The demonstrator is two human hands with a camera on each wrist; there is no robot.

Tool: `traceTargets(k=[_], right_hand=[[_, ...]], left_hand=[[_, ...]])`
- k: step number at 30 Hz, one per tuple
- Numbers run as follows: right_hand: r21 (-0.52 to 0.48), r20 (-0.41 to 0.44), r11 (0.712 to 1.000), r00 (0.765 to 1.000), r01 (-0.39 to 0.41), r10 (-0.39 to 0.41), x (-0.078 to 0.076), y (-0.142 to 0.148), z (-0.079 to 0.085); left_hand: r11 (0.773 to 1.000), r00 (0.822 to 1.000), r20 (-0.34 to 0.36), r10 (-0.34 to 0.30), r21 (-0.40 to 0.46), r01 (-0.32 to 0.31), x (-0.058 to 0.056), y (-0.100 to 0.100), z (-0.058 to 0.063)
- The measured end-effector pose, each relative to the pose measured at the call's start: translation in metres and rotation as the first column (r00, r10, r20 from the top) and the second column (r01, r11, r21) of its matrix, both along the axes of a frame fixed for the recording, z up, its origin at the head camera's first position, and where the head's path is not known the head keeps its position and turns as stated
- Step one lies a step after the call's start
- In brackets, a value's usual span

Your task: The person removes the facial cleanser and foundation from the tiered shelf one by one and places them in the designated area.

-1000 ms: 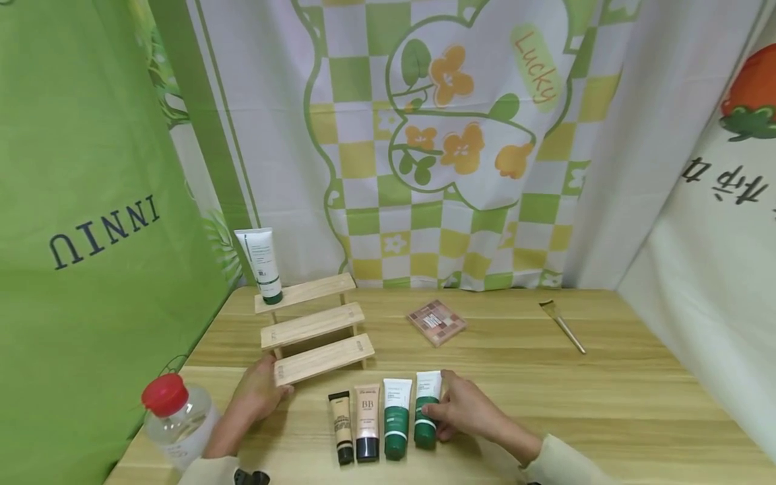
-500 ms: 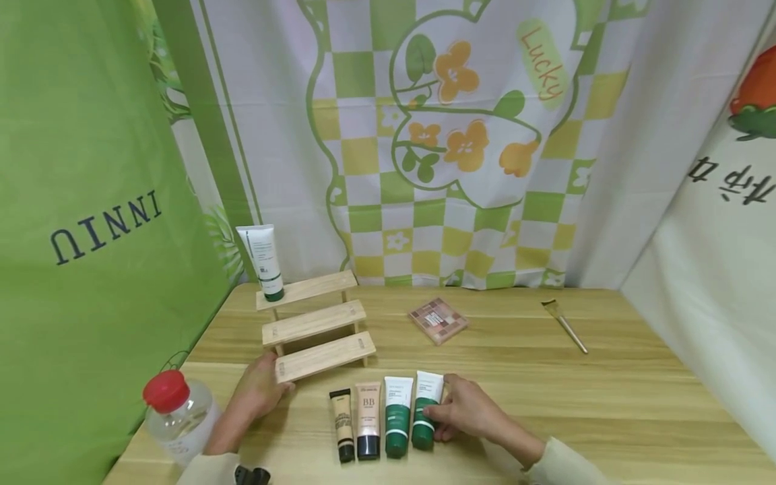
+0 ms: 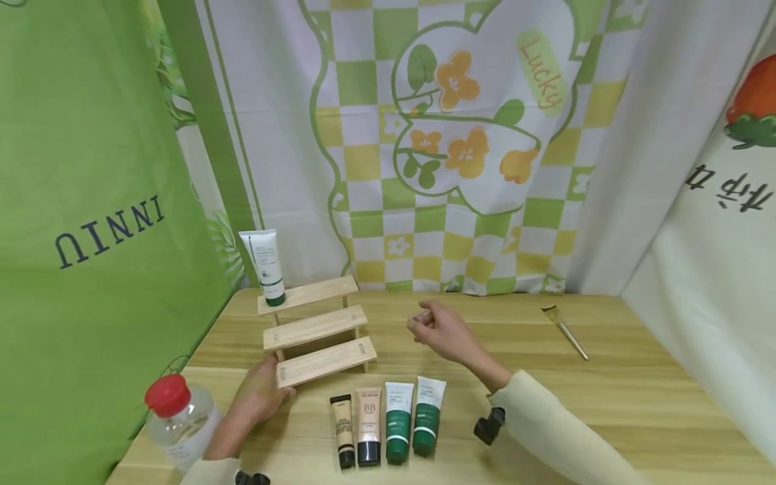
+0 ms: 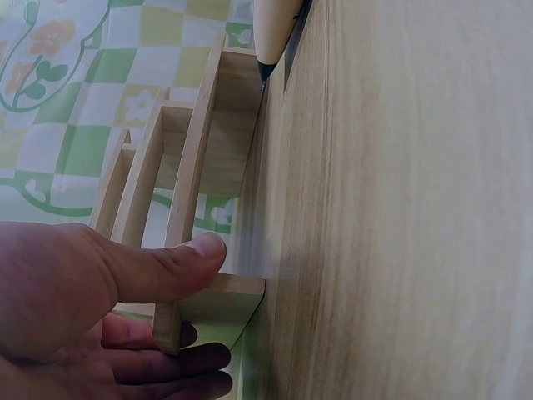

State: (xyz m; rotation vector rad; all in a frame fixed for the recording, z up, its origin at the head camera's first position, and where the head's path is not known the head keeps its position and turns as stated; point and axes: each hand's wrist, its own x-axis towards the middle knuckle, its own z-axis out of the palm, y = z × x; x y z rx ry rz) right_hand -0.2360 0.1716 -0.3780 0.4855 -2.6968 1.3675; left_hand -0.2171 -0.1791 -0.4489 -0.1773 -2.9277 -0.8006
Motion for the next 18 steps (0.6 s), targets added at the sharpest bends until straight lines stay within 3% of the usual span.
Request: traceTargets(k=[3, 9, 13, 18], right_hand=[[0.024, -0.066, 0.999, 0.997, -0.029, 0.031, -0.016, -0.026, 0.017], [0.052, -0.051, 0.982, 0.982, -0.18, 0.182, -0.05, -0.094, 0.037], [0.033, -0.033, 0.984, 0.984, -0.172, 0.174, -0.071, -0.134, 0.038], [-0.039, -0.004, 0.988, 0.989, -0.147, 0.147, -0.086, -0.168, 0.034]], left_hand=[[1.0, 1.0, -0.005, 0.009, -0.002, -0.009, 0.0, 0.0, 0.0], [1.0, 1.0, -0.026, -0.008, -0.007, 0.008, 0.0, 0.001, 0.002], [1.0, 1.0, -0.025, -0.01, -0.004, 0.01, 0.0, 0.001, 0.0], [1.0, 0.999, -0.043, -0.017, -0.005, 0.016, 0.0, 0.001, -0.002]])
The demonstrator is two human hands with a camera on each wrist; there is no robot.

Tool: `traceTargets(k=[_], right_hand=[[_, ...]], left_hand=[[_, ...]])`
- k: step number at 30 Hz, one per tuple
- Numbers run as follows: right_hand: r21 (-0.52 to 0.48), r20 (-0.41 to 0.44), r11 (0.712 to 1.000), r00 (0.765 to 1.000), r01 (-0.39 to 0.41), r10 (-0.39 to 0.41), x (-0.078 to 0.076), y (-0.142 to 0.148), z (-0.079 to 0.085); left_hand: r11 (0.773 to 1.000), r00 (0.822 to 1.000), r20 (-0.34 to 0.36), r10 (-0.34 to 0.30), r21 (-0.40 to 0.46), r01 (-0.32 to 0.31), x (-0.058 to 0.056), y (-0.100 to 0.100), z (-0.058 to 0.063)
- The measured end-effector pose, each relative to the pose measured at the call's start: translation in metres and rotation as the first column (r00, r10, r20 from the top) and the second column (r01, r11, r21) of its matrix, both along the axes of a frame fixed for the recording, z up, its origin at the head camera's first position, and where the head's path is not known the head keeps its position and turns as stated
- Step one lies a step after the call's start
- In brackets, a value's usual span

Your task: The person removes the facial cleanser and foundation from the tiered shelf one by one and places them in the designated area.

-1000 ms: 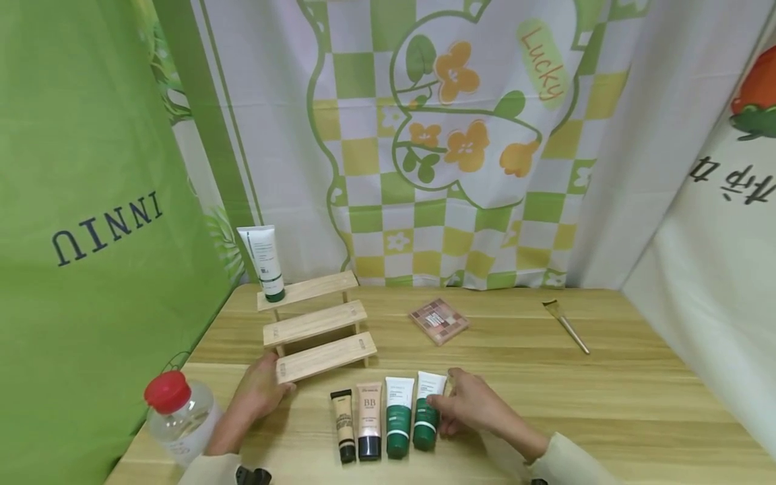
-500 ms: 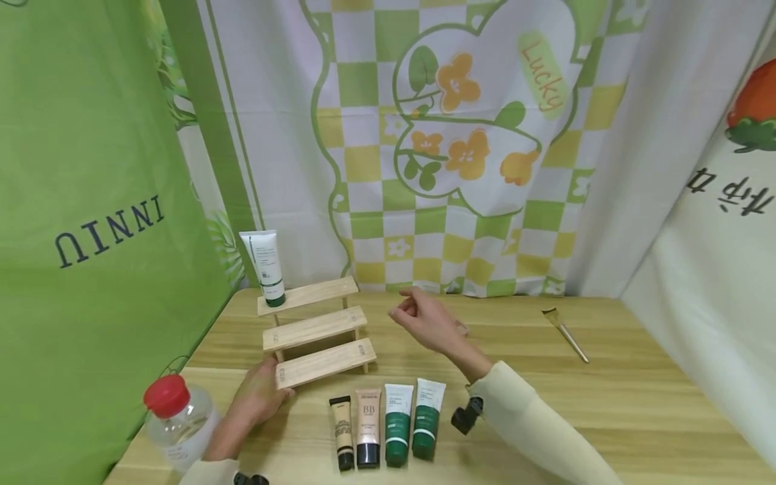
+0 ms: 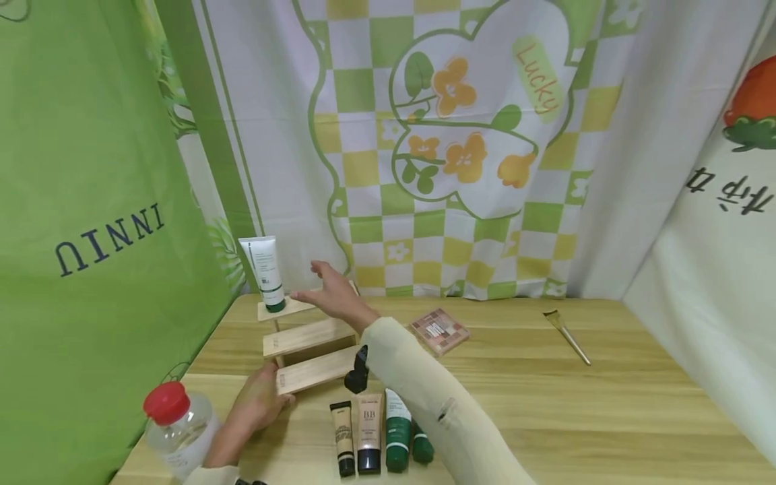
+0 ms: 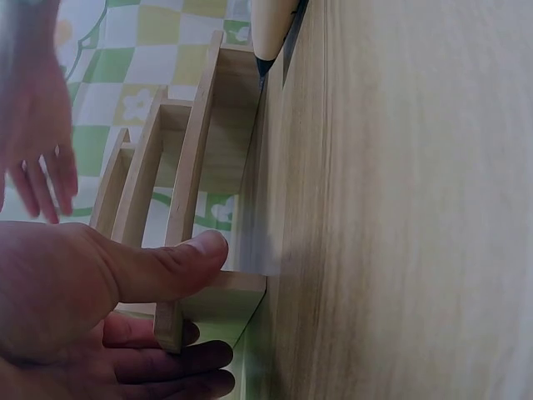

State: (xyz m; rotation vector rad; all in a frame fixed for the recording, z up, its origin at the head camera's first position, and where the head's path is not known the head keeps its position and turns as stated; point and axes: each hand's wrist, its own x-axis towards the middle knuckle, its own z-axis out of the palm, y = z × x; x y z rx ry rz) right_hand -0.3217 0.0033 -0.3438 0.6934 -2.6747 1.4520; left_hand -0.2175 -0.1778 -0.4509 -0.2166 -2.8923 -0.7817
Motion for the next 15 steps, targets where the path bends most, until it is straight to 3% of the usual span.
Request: traceTargets(k=[8, 15], right_hand=[[-0.116, 0.097, 0.99, 0.991, -0.08, 0.092, -0.002, -0.027, -0.004], [-0.188, 0.055, 0.969, 0.984, -0.158, 0.171, -0.004, -0.042, -0.01]], left_hand=[[1.0, 0.999, -0.043, -0.018, 0.003, 0.019, -0.001, 0.001, -0.006], [1.0, 0.998, -0.059, -0.013, 0.015, 0.014, 0.003, -0.002, -0.002]])
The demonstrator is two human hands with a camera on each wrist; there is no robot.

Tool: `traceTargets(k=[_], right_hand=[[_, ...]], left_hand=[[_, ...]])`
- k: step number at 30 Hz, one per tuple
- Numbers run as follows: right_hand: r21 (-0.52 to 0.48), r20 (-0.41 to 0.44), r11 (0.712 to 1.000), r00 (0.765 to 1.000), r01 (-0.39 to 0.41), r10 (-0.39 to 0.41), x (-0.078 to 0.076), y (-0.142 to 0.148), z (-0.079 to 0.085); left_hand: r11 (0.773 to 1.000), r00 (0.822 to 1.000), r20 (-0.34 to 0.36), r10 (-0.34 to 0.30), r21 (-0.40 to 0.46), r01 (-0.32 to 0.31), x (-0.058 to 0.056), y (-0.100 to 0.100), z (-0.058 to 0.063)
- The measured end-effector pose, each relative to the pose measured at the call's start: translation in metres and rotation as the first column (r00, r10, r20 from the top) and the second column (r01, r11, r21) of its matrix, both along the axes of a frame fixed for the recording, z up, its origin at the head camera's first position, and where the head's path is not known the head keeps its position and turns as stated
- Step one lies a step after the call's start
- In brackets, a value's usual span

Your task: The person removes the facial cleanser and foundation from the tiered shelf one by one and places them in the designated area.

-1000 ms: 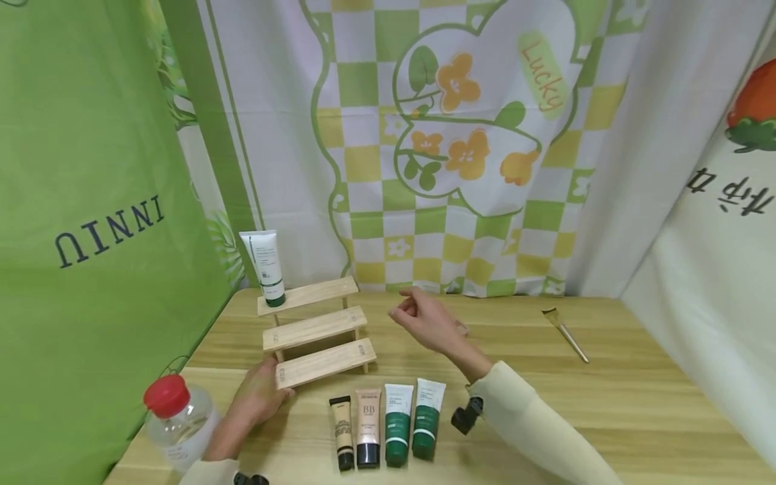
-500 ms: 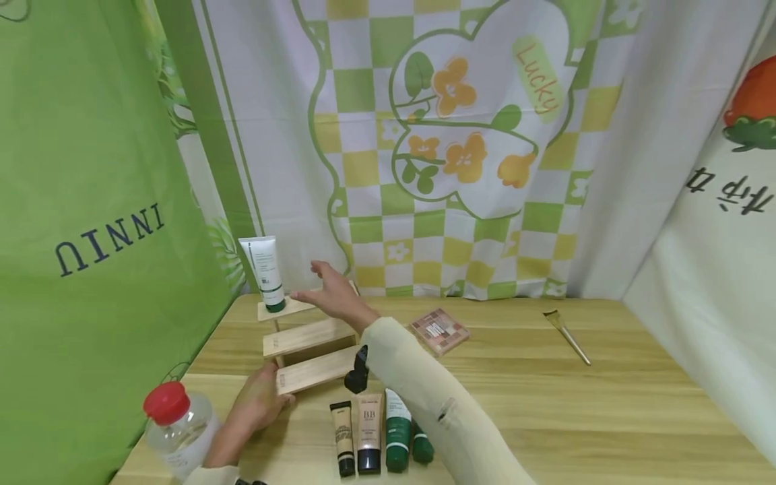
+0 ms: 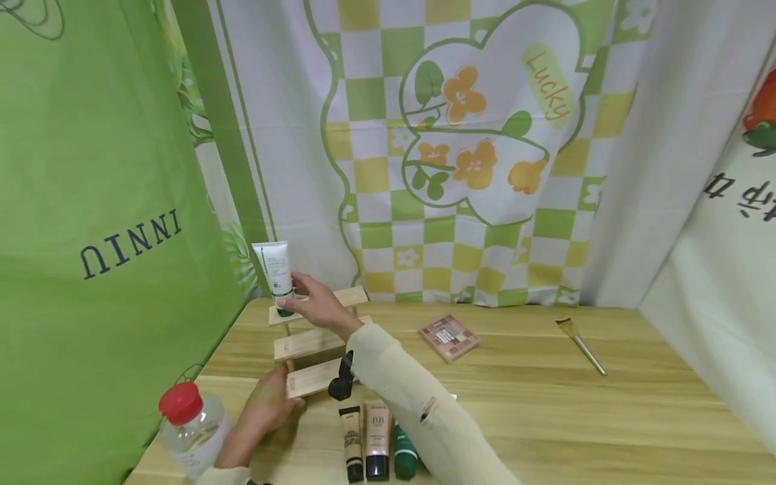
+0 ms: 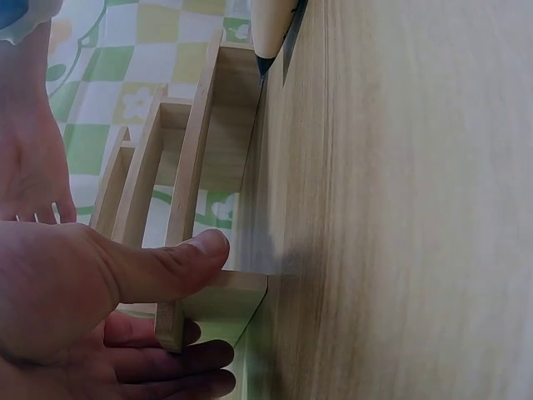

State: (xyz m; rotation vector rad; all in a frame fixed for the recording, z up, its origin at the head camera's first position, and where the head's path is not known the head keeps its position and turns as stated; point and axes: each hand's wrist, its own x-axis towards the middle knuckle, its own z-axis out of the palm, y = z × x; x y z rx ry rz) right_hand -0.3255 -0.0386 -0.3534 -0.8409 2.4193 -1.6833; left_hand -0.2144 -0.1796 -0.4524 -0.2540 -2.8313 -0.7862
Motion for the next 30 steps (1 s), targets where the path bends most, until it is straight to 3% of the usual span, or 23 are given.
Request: traceTargets(k=[11, 14, 18, 21, 30], right_hand=[[0.064, 0.035, 0.997, 0.999, 0.036, -0.038, -0.004, -0.007, -0.013], [0.084, 0.004, 0.989, 0.993, 0.119, -0.12, -0.005, -0.008, -0.016], [0.064, -0.058, 0.962, 0.963, 0.266, -0.262, -0.006, -0.007, -0.018], [0.029, -0.076, 0.949, 0.947, 0.314, -0.312, -0.006, -0.002, -0.019], [-0.063, -0.117, 0.96, 0.953, 0.274, -0.28, 0.004, 0.049, -0.016]], left_hand=[[1.0, 1.0, 0.026, -0.002, -0.008, 0.002, 0.0, 0.006, -0.004], [1.0, 1.0, 0.016, -0.003, -0.016, 0.003, -0.001, 0.008, -0.006], [0.999, 1.0, 0.005, -0.011, -0.033, 0.011, -0.004, 0.011, -0.006], [0.999, 1.0, -0.008, -0.021, -0.041, 0.021, -0.005, 0.012, -0.004], [0.998, 1.0, 0.023, 0.015, -0.065, -0.014, -0.001, 0.001, 0.0]])
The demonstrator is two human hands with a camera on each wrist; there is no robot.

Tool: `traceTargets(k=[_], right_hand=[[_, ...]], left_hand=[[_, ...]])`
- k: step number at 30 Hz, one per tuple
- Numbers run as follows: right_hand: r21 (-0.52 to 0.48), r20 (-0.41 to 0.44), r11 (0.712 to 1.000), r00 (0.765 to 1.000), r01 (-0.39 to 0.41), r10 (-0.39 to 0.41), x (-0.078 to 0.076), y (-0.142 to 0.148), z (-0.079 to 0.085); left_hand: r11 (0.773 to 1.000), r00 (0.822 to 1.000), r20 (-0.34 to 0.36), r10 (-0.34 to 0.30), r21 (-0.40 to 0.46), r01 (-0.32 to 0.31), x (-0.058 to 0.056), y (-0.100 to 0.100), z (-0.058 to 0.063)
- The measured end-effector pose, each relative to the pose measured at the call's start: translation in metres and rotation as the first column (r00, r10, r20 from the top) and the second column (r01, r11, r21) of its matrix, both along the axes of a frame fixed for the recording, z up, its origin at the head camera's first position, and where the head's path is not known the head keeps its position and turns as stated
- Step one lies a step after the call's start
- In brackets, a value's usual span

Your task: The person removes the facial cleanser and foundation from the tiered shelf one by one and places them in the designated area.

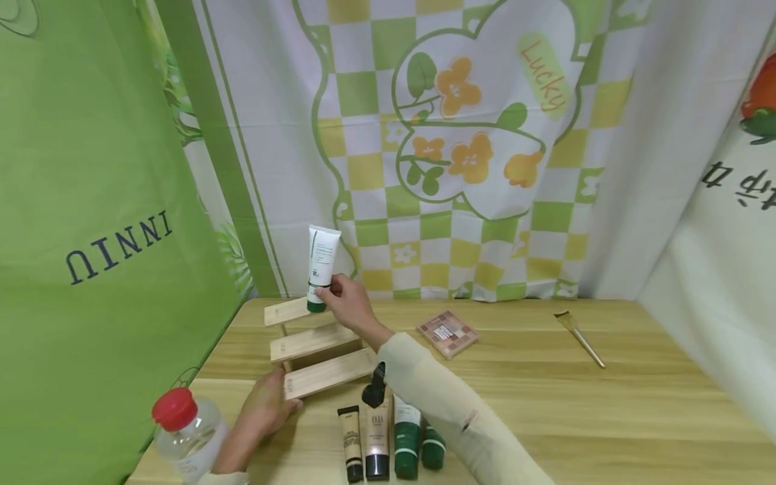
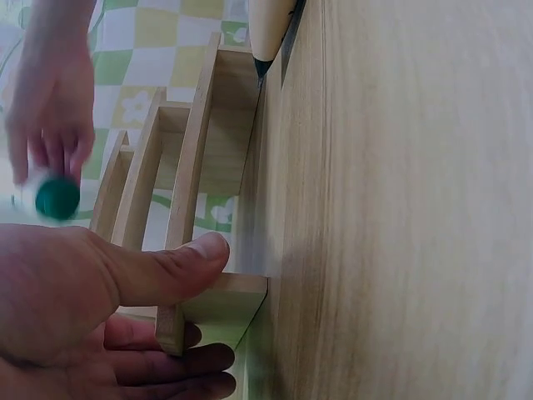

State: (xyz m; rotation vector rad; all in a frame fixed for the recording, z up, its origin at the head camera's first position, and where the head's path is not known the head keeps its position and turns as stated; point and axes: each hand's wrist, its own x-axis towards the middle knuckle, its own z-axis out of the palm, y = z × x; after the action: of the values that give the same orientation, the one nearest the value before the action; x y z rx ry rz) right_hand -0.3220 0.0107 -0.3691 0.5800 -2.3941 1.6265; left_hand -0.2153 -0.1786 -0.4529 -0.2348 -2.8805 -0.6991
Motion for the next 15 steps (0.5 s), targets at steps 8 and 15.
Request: traceTargets(k=[8, 15], right_hand=[[0.018, 0.037, 1.0, 0.999, 0.009, -0.01, 0.046, 0.092, -0.005], [0.085, 0.101, 0.996, 0.994, 0.024, -0.033, 0.103, 0.165, -0.025]], left_hand=[[1.0, 1.0, 0.028, 0.004, 0.005, -0.004, 0.0, 0.0, 0.0], [1.0, 1.0, 0.026, 0.007, 0.011, -0.007, -0.001, 0.0, 0.001]])
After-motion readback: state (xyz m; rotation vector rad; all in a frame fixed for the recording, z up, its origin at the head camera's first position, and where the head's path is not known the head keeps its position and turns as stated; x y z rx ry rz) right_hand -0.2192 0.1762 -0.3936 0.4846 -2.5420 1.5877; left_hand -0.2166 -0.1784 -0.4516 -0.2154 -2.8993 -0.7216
